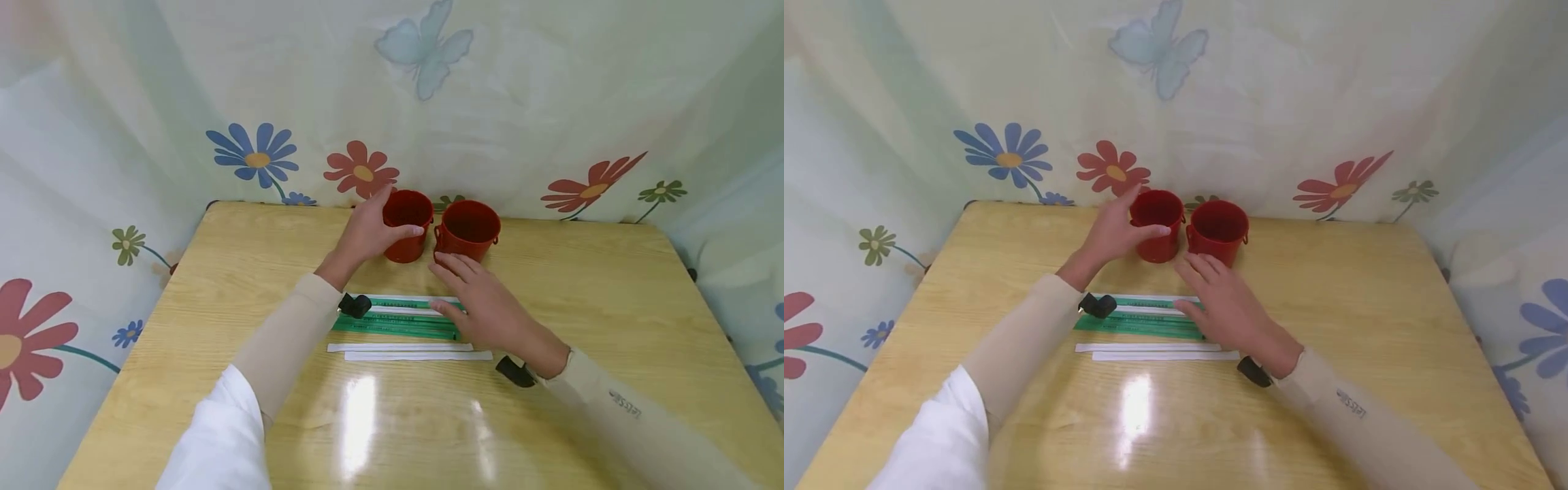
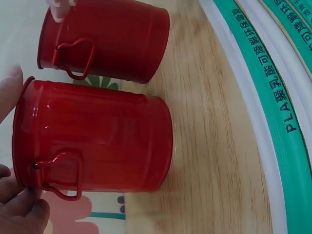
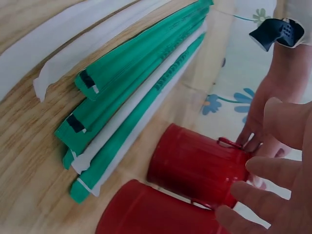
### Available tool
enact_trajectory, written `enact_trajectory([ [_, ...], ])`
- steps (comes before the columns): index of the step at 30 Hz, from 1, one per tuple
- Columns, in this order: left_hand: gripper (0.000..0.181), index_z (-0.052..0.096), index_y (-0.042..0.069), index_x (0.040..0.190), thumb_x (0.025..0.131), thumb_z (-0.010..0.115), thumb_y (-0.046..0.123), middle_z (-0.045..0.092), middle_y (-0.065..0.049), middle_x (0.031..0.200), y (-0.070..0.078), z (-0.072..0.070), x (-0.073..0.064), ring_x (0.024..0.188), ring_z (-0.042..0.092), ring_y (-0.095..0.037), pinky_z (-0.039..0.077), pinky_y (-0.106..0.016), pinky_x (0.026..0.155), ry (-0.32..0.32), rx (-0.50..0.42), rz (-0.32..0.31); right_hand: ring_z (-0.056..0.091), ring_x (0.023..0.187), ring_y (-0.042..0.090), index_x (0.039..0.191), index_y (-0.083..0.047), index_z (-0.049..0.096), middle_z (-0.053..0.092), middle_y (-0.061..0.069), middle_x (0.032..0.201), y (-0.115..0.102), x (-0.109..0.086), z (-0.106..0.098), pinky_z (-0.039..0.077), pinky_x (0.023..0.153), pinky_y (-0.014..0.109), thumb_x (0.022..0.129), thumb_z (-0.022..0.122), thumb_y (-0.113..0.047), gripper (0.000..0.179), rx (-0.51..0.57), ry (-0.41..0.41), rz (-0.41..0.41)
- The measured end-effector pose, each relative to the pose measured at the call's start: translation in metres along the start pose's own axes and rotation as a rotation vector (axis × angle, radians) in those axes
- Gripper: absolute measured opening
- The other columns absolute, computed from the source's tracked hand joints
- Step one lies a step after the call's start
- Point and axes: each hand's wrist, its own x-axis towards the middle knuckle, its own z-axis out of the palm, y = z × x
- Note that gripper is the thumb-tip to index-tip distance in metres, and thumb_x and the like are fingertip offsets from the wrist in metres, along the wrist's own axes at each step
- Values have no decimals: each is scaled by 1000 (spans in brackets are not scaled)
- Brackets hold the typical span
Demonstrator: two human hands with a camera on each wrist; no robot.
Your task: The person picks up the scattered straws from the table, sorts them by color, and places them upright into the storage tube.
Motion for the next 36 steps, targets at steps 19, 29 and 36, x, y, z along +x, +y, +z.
enact_trajectory([
  [19,78,51,14,151,86,85,41,64,-4,143,6,-3,5,130,57,-26,61,-41,99,-16,-30,-38,72,101,25,110,-3,79,79,8,106,18,34,28,62,92,45,96,69,0,18,128,6,4],
  [29,79,50,16,152,86,86,40,63,-3,144,8,-2,6,131,56,-25,61,-42,97,-17,-31,-66,70,101,24,113,-5,79,76,8,108,17,40,36,60,96,44,94,67,2,23,43,-113,0],
  [36,81,49,15,153,85,86,38,62,-5,146,7,-1,4,133,55,-27,62,-43,97,-7,-53,-57,69,97,23,113,-5,78,76,8,106,15,45,37,61,95,43,91,70,4,25,19,-146,-27],
])
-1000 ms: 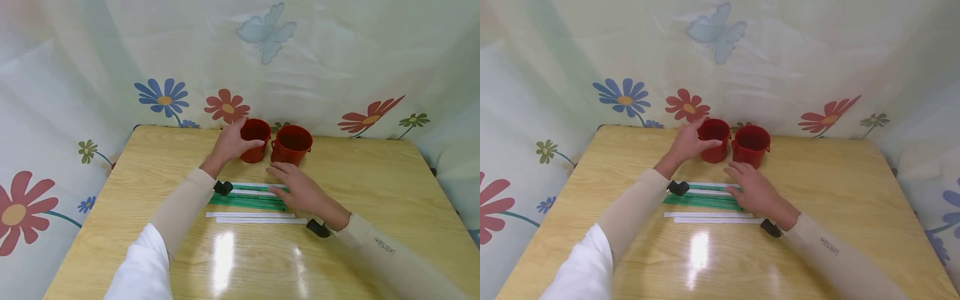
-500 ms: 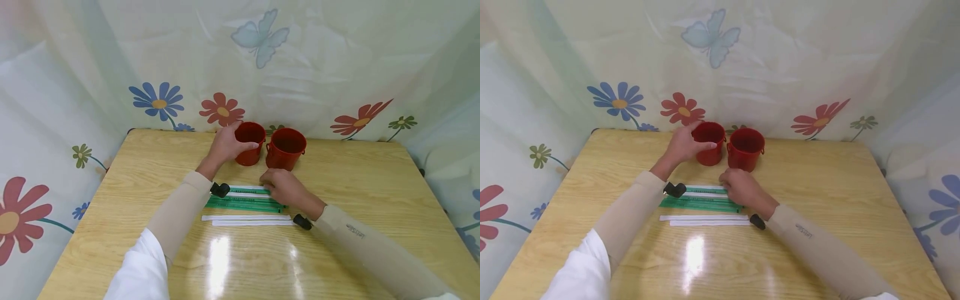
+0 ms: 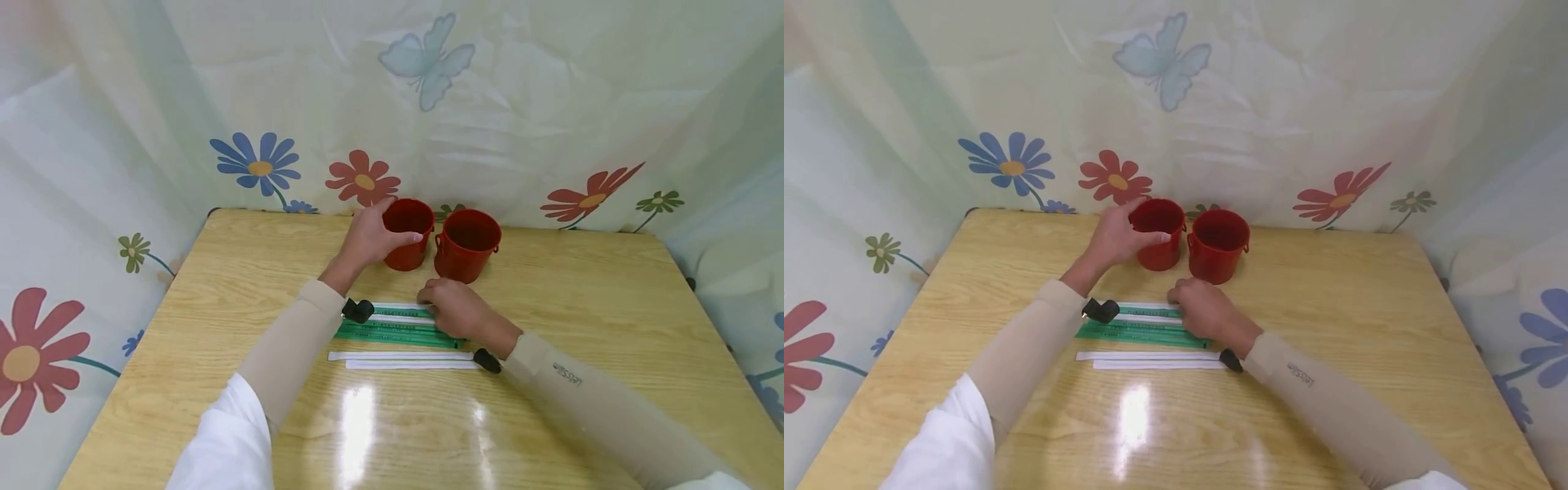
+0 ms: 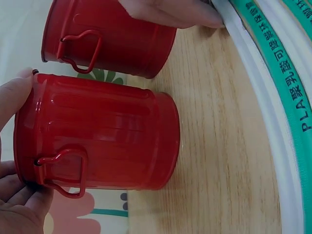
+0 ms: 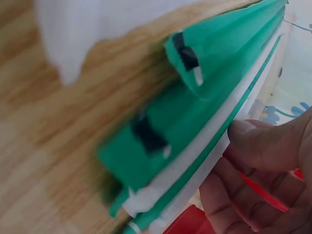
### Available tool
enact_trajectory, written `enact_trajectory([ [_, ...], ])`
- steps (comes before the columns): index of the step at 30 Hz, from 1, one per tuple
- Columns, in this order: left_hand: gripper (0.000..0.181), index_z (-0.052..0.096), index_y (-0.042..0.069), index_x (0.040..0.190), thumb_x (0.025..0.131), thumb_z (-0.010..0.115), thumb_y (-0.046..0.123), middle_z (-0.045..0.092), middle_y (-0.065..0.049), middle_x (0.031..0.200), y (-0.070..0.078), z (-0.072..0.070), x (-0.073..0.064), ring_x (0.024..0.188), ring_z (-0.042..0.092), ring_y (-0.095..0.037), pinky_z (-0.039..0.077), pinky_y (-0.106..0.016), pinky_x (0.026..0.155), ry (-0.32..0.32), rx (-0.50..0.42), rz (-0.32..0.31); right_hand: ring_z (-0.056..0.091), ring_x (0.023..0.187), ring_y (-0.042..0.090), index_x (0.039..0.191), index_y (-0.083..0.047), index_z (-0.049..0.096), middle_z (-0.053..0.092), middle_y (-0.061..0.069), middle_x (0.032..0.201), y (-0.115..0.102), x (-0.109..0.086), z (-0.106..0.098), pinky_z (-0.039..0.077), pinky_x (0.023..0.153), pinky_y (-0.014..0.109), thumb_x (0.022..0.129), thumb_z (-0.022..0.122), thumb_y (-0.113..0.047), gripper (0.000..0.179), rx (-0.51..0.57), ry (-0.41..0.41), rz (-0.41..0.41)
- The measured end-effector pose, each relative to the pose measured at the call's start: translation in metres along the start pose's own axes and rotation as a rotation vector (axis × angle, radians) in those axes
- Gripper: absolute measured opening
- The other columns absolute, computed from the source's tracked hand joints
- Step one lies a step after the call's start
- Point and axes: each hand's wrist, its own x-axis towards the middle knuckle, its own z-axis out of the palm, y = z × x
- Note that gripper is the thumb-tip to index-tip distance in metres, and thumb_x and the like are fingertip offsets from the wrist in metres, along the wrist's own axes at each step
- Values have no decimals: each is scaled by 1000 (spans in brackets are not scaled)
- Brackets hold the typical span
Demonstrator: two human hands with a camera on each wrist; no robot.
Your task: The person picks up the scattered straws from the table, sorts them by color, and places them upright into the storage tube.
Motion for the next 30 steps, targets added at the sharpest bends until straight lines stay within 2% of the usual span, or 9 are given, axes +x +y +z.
enact_trajectory([
  [7,80,51,15,151,84,88,36,62,-5,146,-2,0,0,132,56,-27,62,-44,97,15,-24,7,65,88,19,114,-8,77,74,6,102,-2,8,-1,62,88,37,87,77,1,28,-78,-93,-13],
  [12,81,50,14,152,84,87,38,62,-5,145,0,1,0,132,56,-28,61,-45,98,16,-21,8,64,95,22,124,-5,69,72,9,109,-5,10,-5,60,92,39,87,79,-2,38,-172,-218,-44],
  [15,81,50,14,152,84,87,39,63,-6,145,1,1,-1,132,56,-28,61,-45,98,15,-21,2,62,93,21,123,-5,70,70,8,106,-6,9,-7,59,90,38,87,77,-1,37,-171,-256,-43],
  [19,81,50,15,152,84,87,40,63,-4,145,1,0,-3,132,56,-27,61,-44,98,11,-23,-3,56,79,17,112,-7,74,67,3,92,-7,4,-12,56,77,33,84,76,2,29,-158,-245,-26],
  [24,79,51,16,151,84,87,42,63,-3,144,1,0,-1,131,56,-25,61,-43,98,0,-8,2,50,71,14,98,-10,73,61,-1,81,-1,-7,-23,47,64,25,84,74,5,21,-157,-195,-8],
  [27,77,52,16,150,85,86,41,64,-3,143,1,1,-1,131,57,-25,61,-43,98,-5,-11,7,46,68,14,90,-11,71,54,-2,75,5,-14,-28,40,61,25,84,72,7,19,-135,-156,-10],
  [30,79,51,15,151,85,87,40,63,-4,144,0,1,-1,131,57,-25,60,-43,99,-14,-19,9,46,69,14,87,-12,69,53,-3,74,10,-21,-32,40,63,25,85,70,8,20,-105,-122,0],
])
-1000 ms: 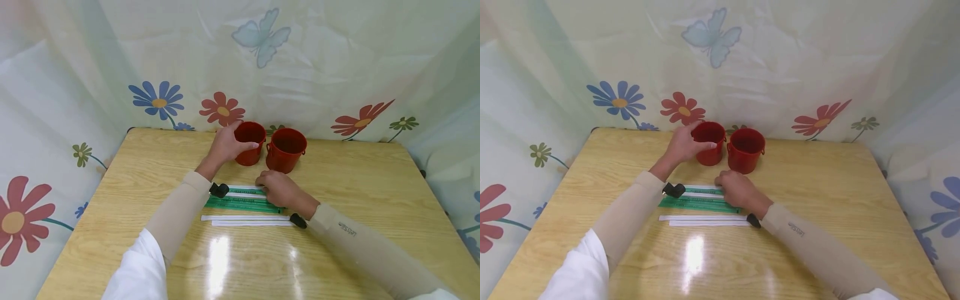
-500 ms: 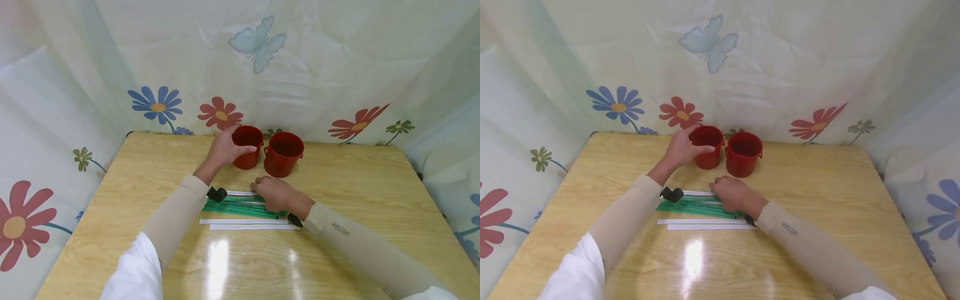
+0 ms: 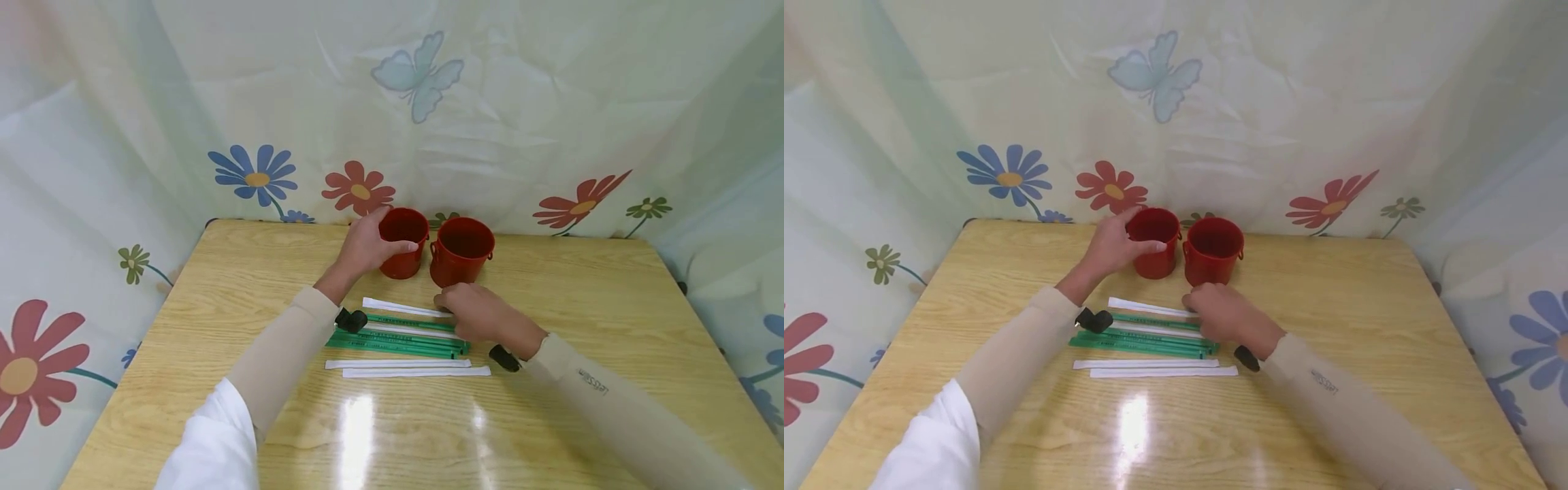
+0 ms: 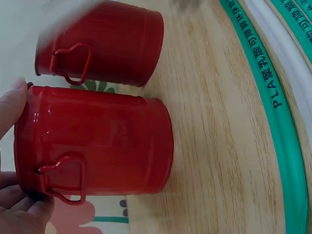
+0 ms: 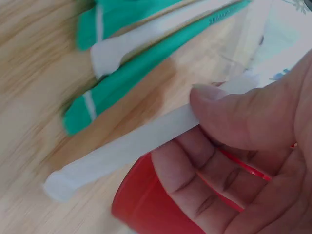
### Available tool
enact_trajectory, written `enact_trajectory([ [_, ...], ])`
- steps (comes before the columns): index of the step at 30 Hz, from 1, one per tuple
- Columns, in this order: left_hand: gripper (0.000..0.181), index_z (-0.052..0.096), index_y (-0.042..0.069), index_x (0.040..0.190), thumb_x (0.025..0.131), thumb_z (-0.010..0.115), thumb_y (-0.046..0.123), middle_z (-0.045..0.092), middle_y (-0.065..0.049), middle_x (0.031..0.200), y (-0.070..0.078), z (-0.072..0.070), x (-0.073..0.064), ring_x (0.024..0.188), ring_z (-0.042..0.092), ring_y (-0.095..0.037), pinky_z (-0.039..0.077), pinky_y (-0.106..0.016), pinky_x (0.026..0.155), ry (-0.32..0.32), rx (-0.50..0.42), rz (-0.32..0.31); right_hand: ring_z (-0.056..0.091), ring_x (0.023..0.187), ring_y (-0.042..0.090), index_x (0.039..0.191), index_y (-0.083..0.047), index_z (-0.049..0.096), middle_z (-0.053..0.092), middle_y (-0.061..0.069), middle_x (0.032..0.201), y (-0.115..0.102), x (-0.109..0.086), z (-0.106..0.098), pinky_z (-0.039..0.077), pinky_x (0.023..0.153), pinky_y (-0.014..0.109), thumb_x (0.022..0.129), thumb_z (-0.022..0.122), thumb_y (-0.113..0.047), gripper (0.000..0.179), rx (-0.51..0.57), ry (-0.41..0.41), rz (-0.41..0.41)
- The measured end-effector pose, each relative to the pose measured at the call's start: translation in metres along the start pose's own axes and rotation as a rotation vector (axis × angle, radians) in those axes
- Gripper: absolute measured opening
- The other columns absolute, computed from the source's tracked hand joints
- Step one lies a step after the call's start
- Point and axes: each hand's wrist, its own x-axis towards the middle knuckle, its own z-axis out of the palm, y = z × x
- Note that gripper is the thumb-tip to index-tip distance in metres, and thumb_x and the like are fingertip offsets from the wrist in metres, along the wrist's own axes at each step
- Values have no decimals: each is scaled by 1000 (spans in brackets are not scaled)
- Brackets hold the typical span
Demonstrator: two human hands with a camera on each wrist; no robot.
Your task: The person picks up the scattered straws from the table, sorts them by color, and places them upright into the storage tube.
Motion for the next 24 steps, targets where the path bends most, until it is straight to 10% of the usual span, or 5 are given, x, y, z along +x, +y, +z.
enact_trajectory([
  [24,93,38,13,162,85,88,28,55,-9,156,-6,-1,-2,137,53,-30,59,-47,103,31,-116,47,66,77,20,93,-3,71,74,11,87,-8,-20,-49,57,70,28,91,69,10,13,478,407,-19],
])
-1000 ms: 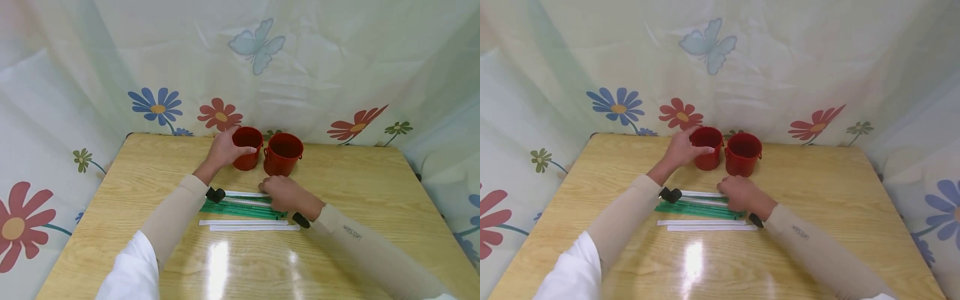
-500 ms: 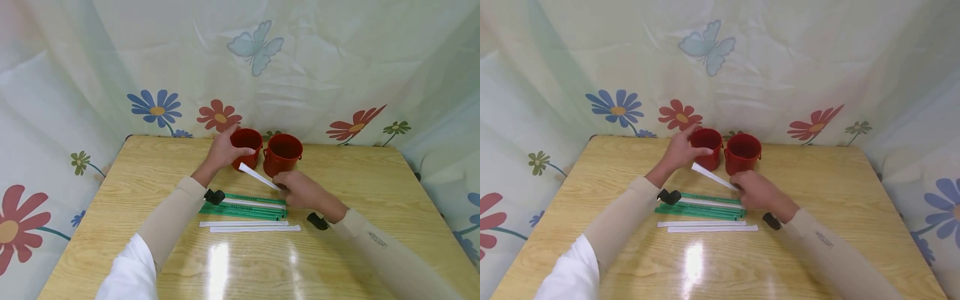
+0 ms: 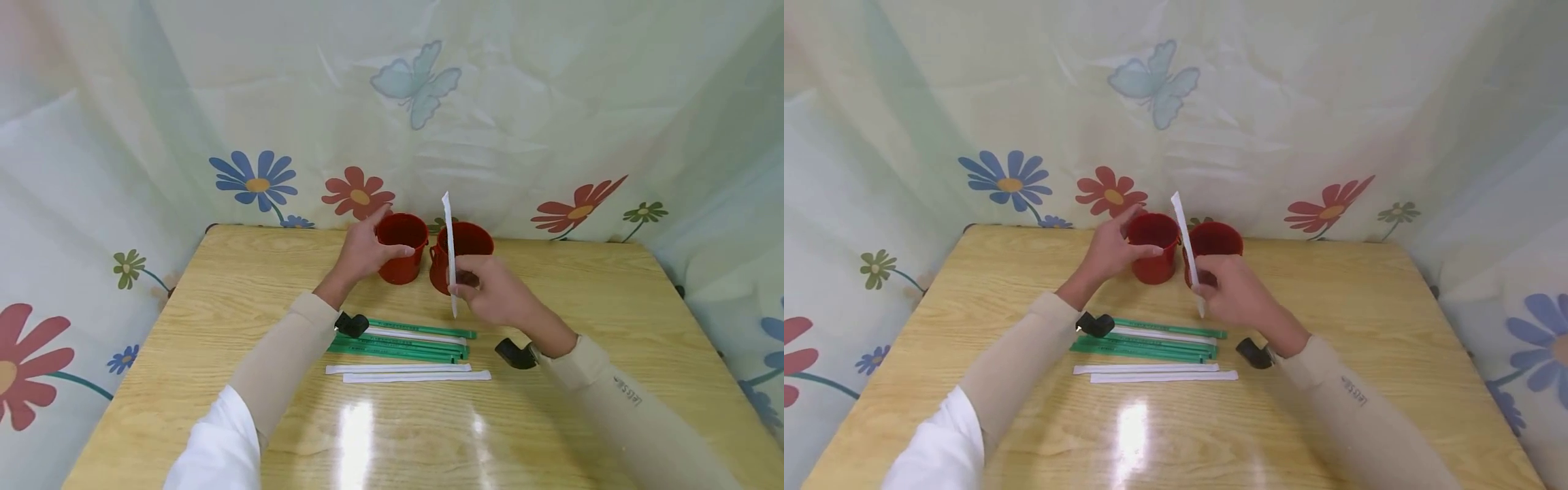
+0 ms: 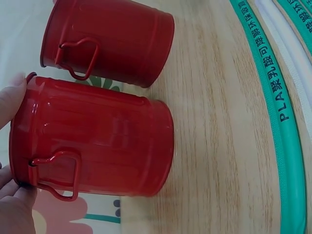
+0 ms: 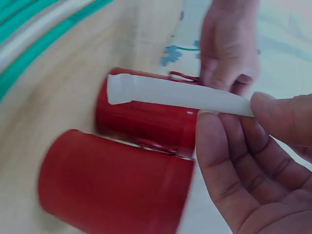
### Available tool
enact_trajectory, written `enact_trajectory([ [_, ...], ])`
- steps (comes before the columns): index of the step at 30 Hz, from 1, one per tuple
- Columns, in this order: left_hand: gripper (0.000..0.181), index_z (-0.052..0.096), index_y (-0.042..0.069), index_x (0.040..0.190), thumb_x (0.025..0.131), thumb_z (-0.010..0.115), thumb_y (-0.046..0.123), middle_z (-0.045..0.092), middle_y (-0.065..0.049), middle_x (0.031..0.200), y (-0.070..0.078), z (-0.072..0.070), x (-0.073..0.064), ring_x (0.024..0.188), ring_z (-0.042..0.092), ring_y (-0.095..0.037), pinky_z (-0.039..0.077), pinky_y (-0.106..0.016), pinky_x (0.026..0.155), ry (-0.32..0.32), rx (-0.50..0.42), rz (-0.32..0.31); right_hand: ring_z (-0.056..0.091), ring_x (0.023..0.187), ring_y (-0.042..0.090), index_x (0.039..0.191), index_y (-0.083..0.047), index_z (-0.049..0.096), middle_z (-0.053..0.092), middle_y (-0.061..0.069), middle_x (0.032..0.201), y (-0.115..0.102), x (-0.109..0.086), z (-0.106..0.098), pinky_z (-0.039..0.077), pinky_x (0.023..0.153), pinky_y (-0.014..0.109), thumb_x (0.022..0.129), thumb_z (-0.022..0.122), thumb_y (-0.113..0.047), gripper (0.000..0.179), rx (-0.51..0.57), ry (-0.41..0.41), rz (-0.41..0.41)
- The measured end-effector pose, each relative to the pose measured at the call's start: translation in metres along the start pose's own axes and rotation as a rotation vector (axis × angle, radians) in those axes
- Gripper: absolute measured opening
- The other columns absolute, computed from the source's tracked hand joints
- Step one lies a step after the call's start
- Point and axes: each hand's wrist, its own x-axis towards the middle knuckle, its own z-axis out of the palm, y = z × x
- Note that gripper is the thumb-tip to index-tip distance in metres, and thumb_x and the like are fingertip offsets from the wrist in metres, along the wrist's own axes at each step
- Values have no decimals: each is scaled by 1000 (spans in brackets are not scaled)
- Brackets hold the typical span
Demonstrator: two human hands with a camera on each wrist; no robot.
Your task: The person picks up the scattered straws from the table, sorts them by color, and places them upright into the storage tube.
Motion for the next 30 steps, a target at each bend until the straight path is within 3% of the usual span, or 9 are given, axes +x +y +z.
enact_trajectory([
  [7,92,39,15,162,85,88,27,56,-8,155,0,2,-1,137,53,-29,60,-46,101,12,-2,2,69,80,22,97,0,68,74,12,88,-13,20,-12,57,73,21,92,70,7,8,-21,124,-19],
  [14,91,39,15,162,86,87,27,55,-7,155,0,4,0,136,54,-29,60,-46,101,14,-2,-9,72,86,28,101,4,67,73,17,94,-22,40,-20,56,77,17,94,68,6,8,54,141,3],
  [17,90,40,15,161,86,87,27,55,-7,156,1,5,0,135,55,-29,60,-45,102,8,-5,-12,72,85,28,101,4,67,73,18,93,-26,48,-24,58,78,23,94,67,5,7,48,157,4],
  [23,91,38,13,162,86,87,27,53,-8,158,1,1,1,137,54,-29,58,-46,105,-2,-23,-17,72,88,31,100,3,65,72,19,93,-33,77,-28,63,89,48,93,65,6,7,63,214,-6],
  [30,91,39,14,162,86,87,27,54,-7,157,5,3,1,136,55,-29,57,-46,106,-8,-42,-40,70,90,28,106,2,64,69,19,97,-34,101,-27,63,91,46,93,68,5,14,108,263,25],
])
